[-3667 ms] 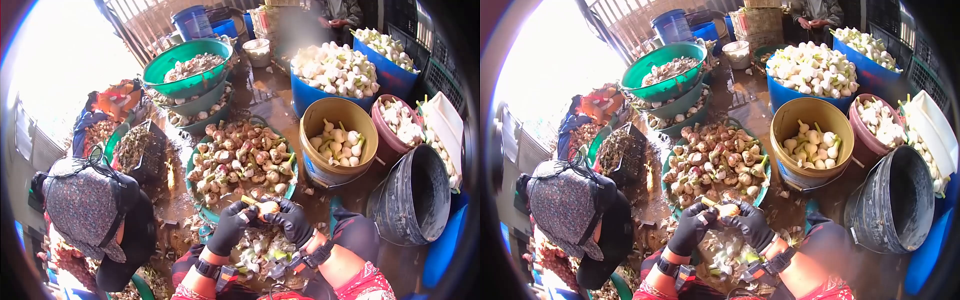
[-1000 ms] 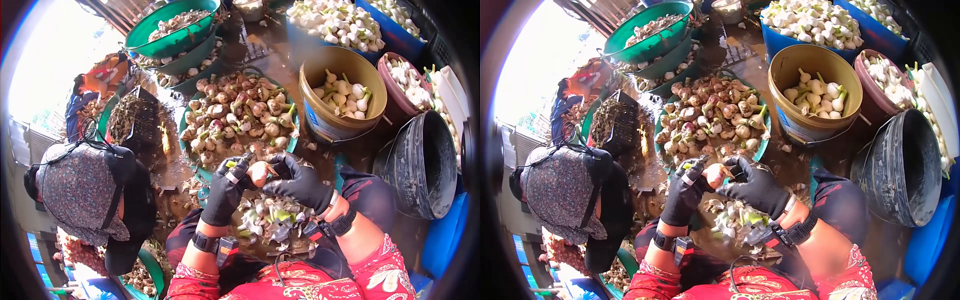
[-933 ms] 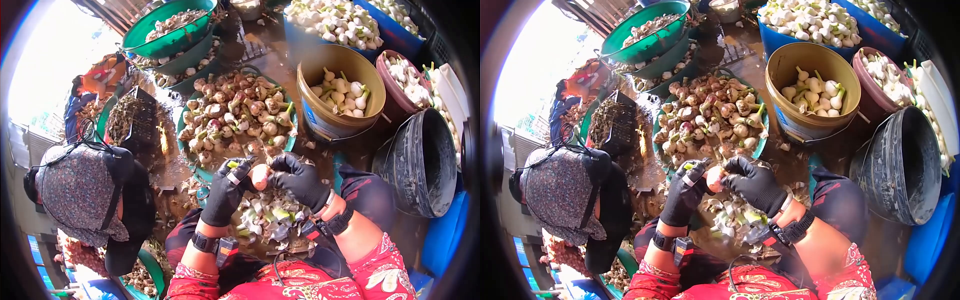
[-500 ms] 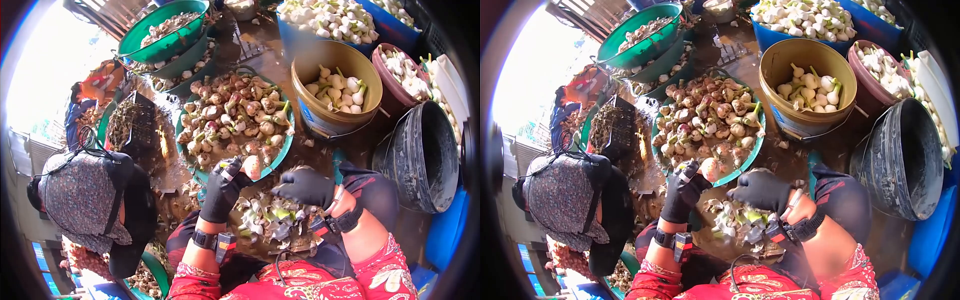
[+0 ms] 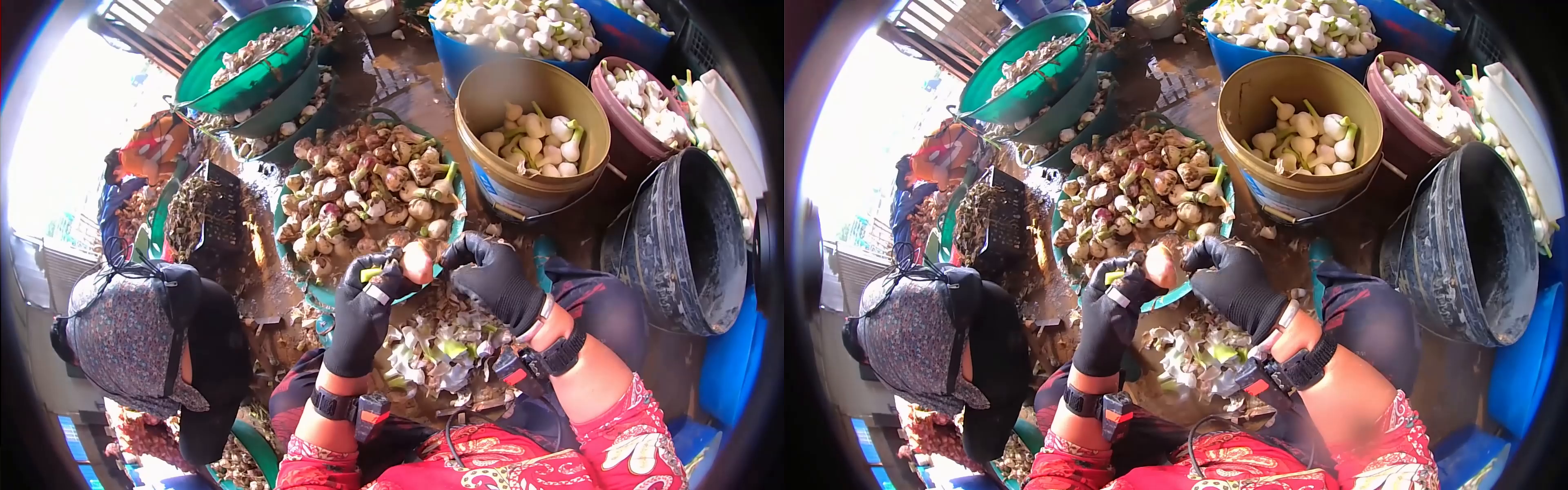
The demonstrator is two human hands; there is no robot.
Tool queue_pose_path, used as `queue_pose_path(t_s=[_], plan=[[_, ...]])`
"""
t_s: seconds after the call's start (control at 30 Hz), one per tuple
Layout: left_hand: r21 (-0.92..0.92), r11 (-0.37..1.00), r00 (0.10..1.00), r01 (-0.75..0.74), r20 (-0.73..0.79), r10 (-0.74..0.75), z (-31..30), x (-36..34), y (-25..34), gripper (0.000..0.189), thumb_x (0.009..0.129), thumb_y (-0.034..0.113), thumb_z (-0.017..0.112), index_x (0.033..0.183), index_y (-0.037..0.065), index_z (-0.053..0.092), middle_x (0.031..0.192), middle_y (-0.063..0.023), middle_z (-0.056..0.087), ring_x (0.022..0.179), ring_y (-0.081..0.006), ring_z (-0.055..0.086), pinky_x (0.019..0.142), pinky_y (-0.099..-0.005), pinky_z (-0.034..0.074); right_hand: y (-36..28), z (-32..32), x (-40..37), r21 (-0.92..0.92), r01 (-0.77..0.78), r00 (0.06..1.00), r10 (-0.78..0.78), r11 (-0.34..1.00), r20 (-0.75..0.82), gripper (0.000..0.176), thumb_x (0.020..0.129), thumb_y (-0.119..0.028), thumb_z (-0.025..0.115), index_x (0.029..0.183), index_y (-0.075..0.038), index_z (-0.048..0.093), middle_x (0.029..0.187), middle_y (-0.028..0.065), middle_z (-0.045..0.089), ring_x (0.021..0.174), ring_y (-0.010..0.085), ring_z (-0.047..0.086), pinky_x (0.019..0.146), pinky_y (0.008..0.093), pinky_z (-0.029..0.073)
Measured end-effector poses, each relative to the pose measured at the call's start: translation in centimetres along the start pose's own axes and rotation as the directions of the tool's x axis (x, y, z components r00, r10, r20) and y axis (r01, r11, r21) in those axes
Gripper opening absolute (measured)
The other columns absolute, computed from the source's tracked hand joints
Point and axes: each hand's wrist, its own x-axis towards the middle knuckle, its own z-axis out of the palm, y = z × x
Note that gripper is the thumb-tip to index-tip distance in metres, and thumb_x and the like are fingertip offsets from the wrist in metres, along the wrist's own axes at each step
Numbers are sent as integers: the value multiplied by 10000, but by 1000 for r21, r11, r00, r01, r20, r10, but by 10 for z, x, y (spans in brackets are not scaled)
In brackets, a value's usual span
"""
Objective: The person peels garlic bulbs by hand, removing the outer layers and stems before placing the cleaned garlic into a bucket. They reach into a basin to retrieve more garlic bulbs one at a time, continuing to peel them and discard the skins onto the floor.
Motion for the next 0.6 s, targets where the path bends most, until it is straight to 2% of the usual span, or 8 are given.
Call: queue_pose_path(t_s=[0.03, 0.07, 0.1, 0.13, 0.17, 0.23, 0.33, 0.6], plan=[[-1, 1000, 1000, -1, 0, 1, -4, 2, 1, 193, 858, 72, 608, 1029, -1, 555, 955, -100, 645, 812, -194, 647, 763, -326, 543, -7, 0, -3, -1, 0, 1000, 0, 1000, 0, 141, 721, -88, 600, 845, -20, 600, 739, 128, 627, 651, 191, 595, 652, 305, 478], [348, 911, 972, -222, 154, 178, -12, 6, 1, 179, 886, 54, 573, 1052, -8, 550, 979, -104, 619, 860, -176, 633, 769, -324, 543, -14, 3, -7, -76, -9, 1000, 9, 997, -3, 112, 744, -45, 617, 852, -24, 595, 761, 70, 615, 669, 118, 560, 631, 266, 464], [606, 661, 894, -443, 354, 275, -18, 11, -3, 169, 914, 36, 537, 1075, -16, 544, 1003, -108, 594, 909, -159, 619, 774, -323, 543, -18, 5, -8, -150, -21, 1000, 20, 989, -7, 106, 767, -2, 633, 860, -29, 590, 782, 12, 603, 687, 45, 526, 610, 227, 450], [307, 882, 927, -356, 237, 291, -14, 12, -13, 178, 926, 39, 521, 1087, -36, 523, 993, -120, 577, 884, -171, 626, 749, -332, 555, -13, 8, -9, -105, 30, 998, -37, 994, -57, 122, 781, -43, 680, 867, -16, 598, 795, 18, 622, 687, 54, 542, 608, 242, 462], [307, 882, 927, -356, 238, 292, -15, 11, -17, 178, 926, 39, 521, 1087, -36, 523, 993, -120, 577, 884, -171, 626, 749, -332, 555, -9, 10, -7, -105, 31, 998, -37, 994, -58, 122, 781, -43, 680, 867, -16, 598, 795, 18, 622, 687, 54, 542, 608, 242, 462], [-126, 991, 985, -37, 161, 57, -10, 6, -14, 173, 935, 64, 519, 1080, -29, 521, 968, -121, 600, 841, -194, 641, 740, -337, 560, -5, 13, -4, -271, 463, 837, -517, 844, -179, 157, 779, -62, 698, 900, -7, 614, 782, 19, 626, 692, 71, 559, 615, 258, 473], [-269, 954, 986, 131, 132, -98, 3, 5, -5, 176, 942, 106, 528, 1073, -11, 521, 918, -116, 624, 806, -195, 651, 732, -329, 555, -6, 17, -7, -151, 373, 902, -396, 915, -171, 170, 773, -40, 668, 937, -8, 633, 779, 43, 636, 717, 105, 594, 644, 285, 485], [197, 975, 990, -101, 112, 80, 9, -1, -6, 137, 926, 113, 577, 1003, 0, 571, 921, -57, 640, 794, -113, 610, 725, -265, 505, -8, 7, -15, -560, 413, 841, -537, 718, -69, 171, 770, -91, 624, 928, -28, 640, 794, 162, 611, 723, 300, 612, 640, 372, 479]])
